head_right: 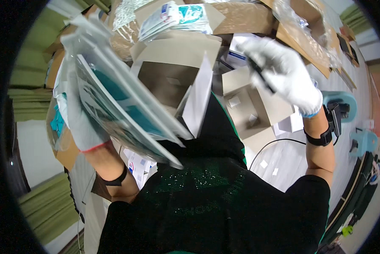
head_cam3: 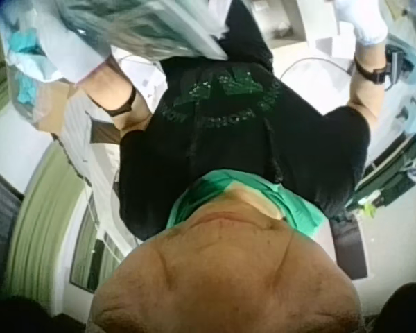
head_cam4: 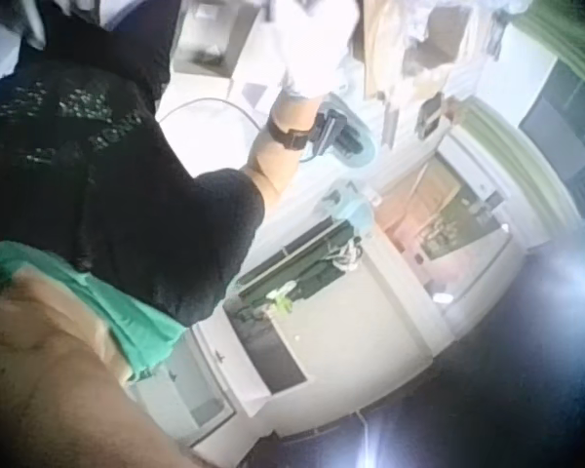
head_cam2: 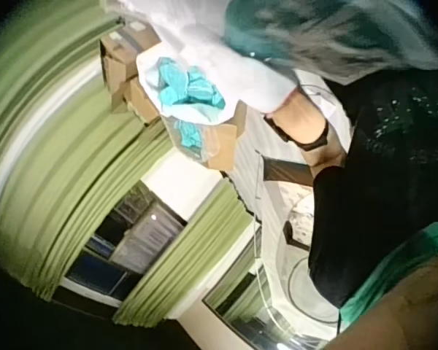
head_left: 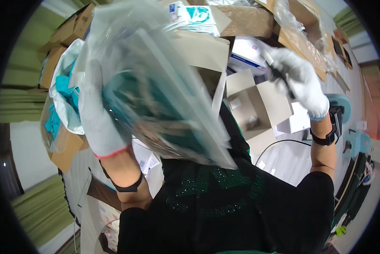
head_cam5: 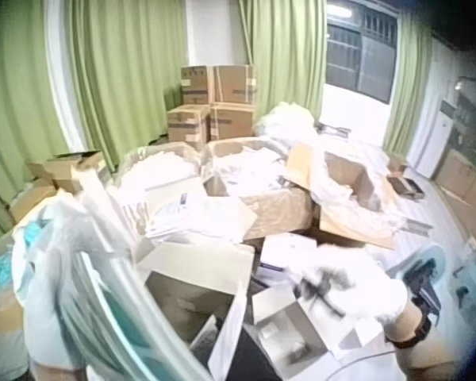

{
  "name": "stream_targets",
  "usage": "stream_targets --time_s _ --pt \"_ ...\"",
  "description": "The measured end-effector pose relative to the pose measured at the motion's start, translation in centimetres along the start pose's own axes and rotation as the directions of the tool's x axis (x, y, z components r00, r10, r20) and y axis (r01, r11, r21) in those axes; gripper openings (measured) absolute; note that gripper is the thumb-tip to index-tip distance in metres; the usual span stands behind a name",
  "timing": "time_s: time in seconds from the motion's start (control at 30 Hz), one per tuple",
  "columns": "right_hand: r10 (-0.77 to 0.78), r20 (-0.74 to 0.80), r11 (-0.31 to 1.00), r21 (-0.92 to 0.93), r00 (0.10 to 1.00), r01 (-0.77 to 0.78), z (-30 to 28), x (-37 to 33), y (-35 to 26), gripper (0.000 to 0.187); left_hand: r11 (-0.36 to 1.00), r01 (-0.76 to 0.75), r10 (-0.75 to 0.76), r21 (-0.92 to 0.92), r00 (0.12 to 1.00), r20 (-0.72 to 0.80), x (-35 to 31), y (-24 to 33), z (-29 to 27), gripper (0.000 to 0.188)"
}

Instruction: The recorder is packing individual medical masks into cardboard boxes and organizing them into larger containers.

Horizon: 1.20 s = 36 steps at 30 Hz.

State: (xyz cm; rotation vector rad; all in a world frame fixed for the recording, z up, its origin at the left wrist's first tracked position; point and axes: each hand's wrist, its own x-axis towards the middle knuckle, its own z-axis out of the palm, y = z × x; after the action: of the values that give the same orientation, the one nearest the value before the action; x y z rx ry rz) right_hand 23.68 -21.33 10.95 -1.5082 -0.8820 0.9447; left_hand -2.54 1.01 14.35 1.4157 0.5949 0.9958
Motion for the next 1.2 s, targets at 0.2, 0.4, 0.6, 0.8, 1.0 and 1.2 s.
stream_targets --time_s 0.2,0.4,0.6,0.8,1.0,1.2 --pt "-0.255 -0.454 0.963 -0.195 0.854 0.184 -4.3 -3.1 1.7 0.04 0.433 -0.793 0.594 0.428 0.608 0.526 -4.1 -5.3 8.9 0.028" --pt "-0.273 -0.458 0.919 -0.384 0.846 0.089 -4.5 -5.7 2.7 0.04 0.907 0.4 -0.362 -0.135 0.901 0.239 -9.1 -12.5 18.8 0.031" --pt "-0.083 -0.473 0.964 -0.26 0.877 -0.049 -3.9 -5.4 4.3 0.042 0.863 0.341 -0.493 0.372 0.73 0.474 -12.7 -16.6 16.7 0.063" --pt "-0.096 -0.409 0.937 -0.345 0.908 -0.057 -1.3 -3.3 3.6 0.044 0.985 0.119 -0.171 0.123 0.655 0.736 -5.2 -3.1 6.5 0.028" --pt "-0.329 -0.119 0.918 -0.272 0.937 0.288 3.2 0.3 -0.2 0.049 0.488 -0.295 -0.441 0.821 0.729 0.524 2.2 -12.6 1.4 0.033" --pt "-0.338 0.155 0.905 -0.217 0.928 0.366 7.9 3.4 -1.8 0.049 0.313 -0.326 -0.712 0.892 0.542 0.447 -1.5 -18.9 4.9 0.028"
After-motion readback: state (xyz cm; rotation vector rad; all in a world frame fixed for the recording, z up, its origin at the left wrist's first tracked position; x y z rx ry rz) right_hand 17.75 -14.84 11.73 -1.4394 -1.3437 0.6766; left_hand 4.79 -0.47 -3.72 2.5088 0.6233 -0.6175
